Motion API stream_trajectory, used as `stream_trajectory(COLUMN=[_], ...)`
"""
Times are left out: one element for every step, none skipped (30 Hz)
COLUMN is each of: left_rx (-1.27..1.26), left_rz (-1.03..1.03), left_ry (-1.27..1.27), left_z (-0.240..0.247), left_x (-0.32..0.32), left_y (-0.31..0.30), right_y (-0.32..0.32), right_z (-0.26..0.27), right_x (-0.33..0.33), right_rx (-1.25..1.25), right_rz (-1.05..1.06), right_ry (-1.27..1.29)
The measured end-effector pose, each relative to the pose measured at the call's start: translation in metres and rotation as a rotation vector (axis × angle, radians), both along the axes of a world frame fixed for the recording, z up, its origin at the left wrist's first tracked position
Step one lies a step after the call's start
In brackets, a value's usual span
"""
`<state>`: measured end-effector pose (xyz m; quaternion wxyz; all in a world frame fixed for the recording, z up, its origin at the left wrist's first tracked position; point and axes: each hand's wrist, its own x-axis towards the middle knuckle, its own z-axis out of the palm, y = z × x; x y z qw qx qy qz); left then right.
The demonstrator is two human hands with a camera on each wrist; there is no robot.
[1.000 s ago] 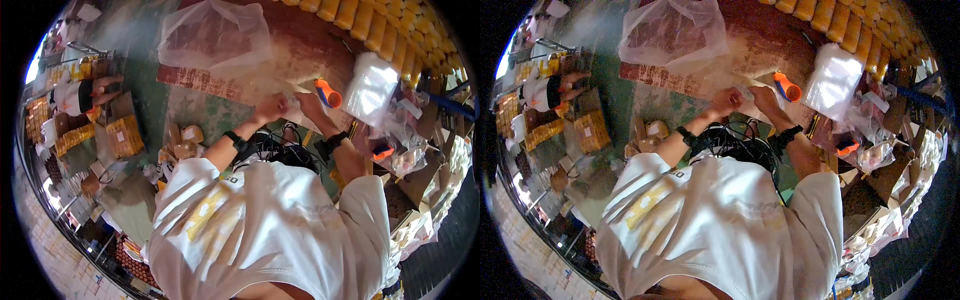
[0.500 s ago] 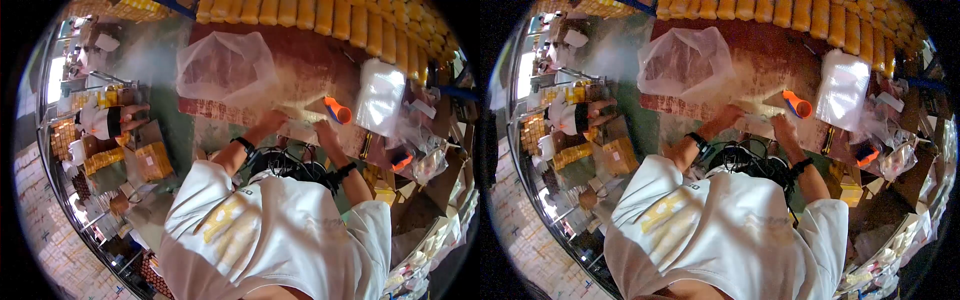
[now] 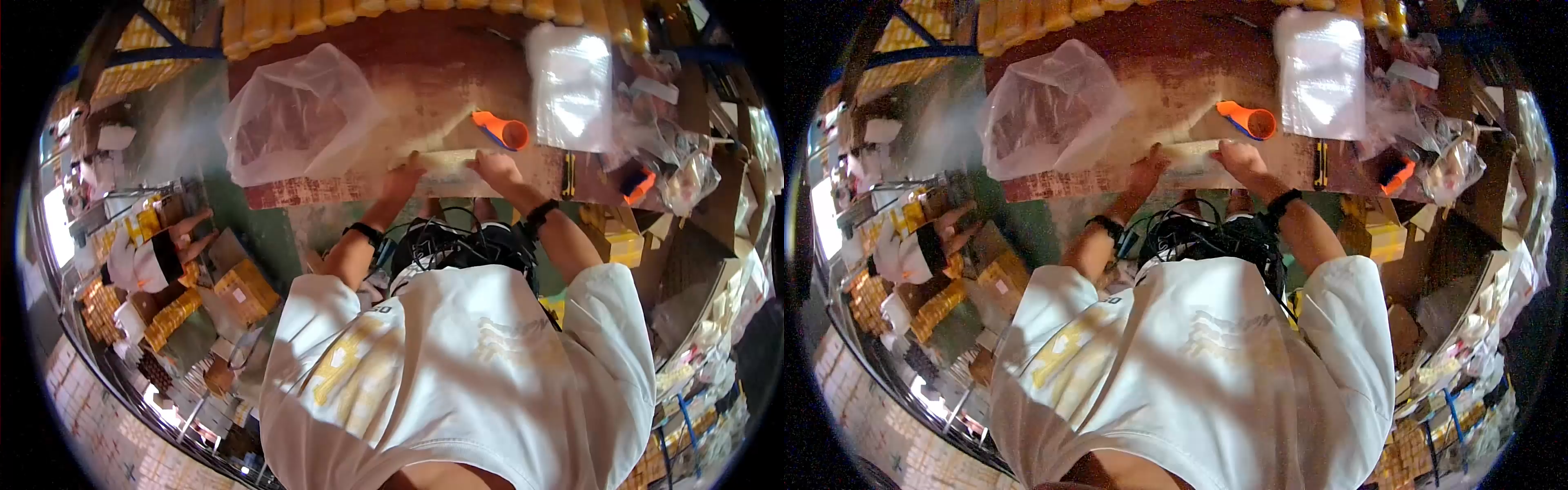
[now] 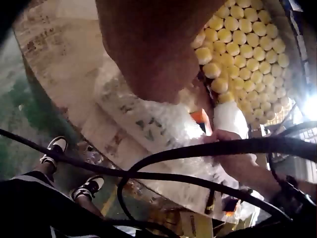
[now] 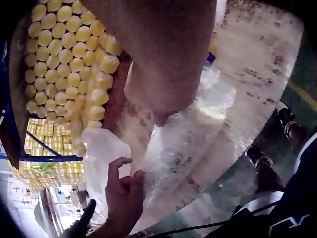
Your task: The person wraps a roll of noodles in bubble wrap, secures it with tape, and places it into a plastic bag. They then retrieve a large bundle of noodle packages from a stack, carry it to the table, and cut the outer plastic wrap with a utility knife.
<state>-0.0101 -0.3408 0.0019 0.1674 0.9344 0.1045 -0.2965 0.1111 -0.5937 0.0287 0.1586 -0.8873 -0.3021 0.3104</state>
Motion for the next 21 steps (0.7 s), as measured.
stream_trajectory(left_rx=[0.038,0.079,0.118,0.159,0.09,0.017,-0.058,-0.099,-0.136,-0.173,-0.24,-0.303,-0.364,-0.352,-0.337,-0.321,-0.213,-0.104,0.005,-0.026,-0.057], left_rz=[-0.027,-0.053,-0.15,-0.245,-0.292,-0.338,-0.382,-0.371,-0.36,-0.354,-0.344,-0.332,-0.32,-0.339,-0.355,-0.372,-0.373,-0.375,-0.375,-0.293,-0.214], left_ry=[-0.047,-0.093,-0.269,-0.448,-0.567,-0.685,-0.803,-0.75,-0.7,-0.651,-0.605,-0.559,-0.512,-0.484,-0.454,-0.42,-0.496,-0.573,-0.65,-0.414,-0.182], left_z=[0.012,0.024,0.031,0.035,0.028,0.015,0.005,-0.004,-0.013,-0.016,-0.018,-0.007,-0.003,-0.002,0.0,0.004,0.013,0.023,0.036,0.057,0.081], left_x=[0.002,0.004,0.003,0.003,0.008,0.017,0.02,0.018,0.019,0.023,0.023,0.025,0.028,0.034,0.042,0.045,0.045,0.044,0.042,0.035,0.025], left_y=[-0.001,-0.003,0.001,0.006,0.014,0.023,0.028,0.03,0.032,0.034,0.036,0.038,0.04,0.042,0.043,0.045,0.039,0.027,0.015,0.004,-0.006], right_y=[0.008,0.01,0.008,0.008,0.007,0.009,0.013,0.018,0.029,0.043,0.054,0.065,0.075,0.082,0.083,0.084,0.088,0.09,0.089,0.083,0.077], right_z=[0.012,0.017,0.014,0.011,0.008,0.006,0.005,0.004,0.007,0.011,0.016,0.024,0.034,0.038,0.03,0.019,0.018,0.016,0.004,-0.016,-0.035], right_x=[0.002,0.003,0.004,0.007,0.009,0.008,0.006,0.005,0.007,0.006,0.004,0.005,0.009,0.012,0.012,0.011,0.013,0.023,0.025,0.023,0.021], right_rx=[-0.033,-0.064,-0.11,-0.153,-0.197,-0.195,-0.194,-0.193,-0.077,0.039,0.155,0.135,0.116,0.099,0.063,0.029,-0.005,-0.042,-0.013,0.016,0.043], right_rz=[-0.057,-0.111,-0.069,-0.027,0.014,0.062,0.111,0.166,0.2,0.23,0.261,0.315,0.368,0.42,0.366,0.31,0.255,0.285,0.267,0.248,0.225], right_ry=[0.022,0.046,0.026,0.005,-0.018,-0.083,-0.147,-0.213,-0.257,-0.302,-0.341,-0.25,-0.159,-0.068,-0.005,0.06,0.127,0.247,0.256,0.265,0.27])
